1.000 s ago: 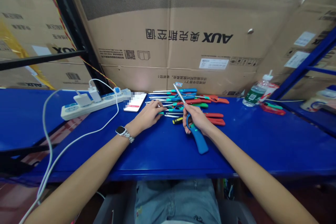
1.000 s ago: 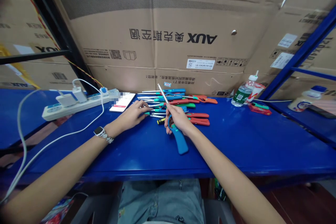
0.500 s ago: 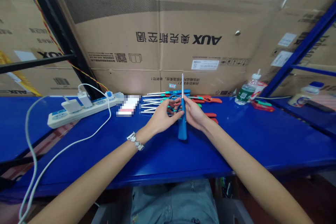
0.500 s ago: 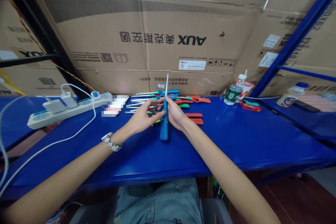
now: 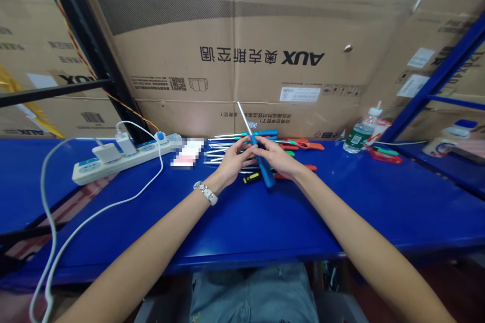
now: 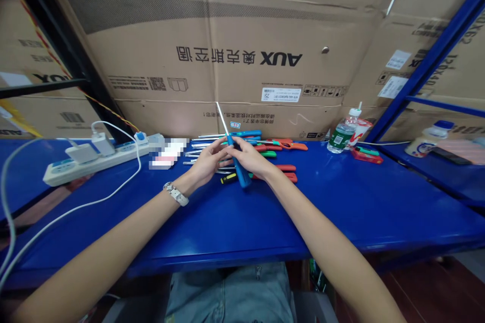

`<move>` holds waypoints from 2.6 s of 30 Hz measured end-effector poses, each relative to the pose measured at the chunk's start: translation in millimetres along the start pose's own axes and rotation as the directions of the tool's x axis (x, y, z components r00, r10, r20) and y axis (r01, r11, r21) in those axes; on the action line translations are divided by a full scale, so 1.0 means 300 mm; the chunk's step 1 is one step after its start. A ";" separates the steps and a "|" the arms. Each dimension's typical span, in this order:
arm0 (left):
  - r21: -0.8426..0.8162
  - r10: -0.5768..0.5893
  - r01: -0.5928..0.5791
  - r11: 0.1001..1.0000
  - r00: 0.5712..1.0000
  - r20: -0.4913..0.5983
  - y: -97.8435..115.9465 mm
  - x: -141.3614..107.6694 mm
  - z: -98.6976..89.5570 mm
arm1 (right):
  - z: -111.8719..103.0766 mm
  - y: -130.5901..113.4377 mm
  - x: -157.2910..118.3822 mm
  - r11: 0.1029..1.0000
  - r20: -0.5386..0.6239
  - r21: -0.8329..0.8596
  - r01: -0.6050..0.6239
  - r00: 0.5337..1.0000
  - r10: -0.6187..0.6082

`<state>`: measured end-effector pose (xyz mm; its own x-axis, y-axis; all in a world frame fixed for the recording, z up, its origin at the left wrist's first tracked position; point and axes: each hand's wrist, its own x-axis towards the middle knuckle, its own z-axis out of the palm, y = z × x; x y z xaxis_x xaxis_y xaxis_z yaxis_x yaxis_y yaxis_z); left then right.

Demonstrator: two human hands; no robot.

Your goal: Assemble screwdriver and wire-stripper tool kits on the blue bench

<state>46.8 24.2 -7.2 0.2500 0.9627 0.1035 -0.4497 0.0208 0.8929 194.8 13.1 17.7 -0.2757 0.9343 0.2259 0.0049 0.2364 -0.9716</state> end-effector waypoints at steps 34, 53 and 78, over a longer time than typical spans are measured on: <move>-0.121 0.062 -0.060 0.991 0.998 0.007 0.000 0.079 0.026 | -0.095 0.062 -0.012 0.993 -0.066 -0.115 -0.017 0.998 0.009; -0.144 0.044 -0.076 0.987 0.975 -0.218 0.022 0.092 0.013 | -0.122 0.046 0.065 0.734 0.044 -0.640 0.228 0.964 -0.261; 0.029 0.162 -0.159 0.987 0.971 -0.177 0.040 0.047 -0.019 | -0.185 0.109 0.221 0.562 0.061 -0.807 0.183 0.972 -0.228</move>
<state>40.0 39.6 2.5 0.0186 0.9857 0.1676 -0.4587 -0.1405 0.8774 230.1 97.6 4.9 -0.3275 0.8376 0.4372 0.7280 0.5186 -0.4484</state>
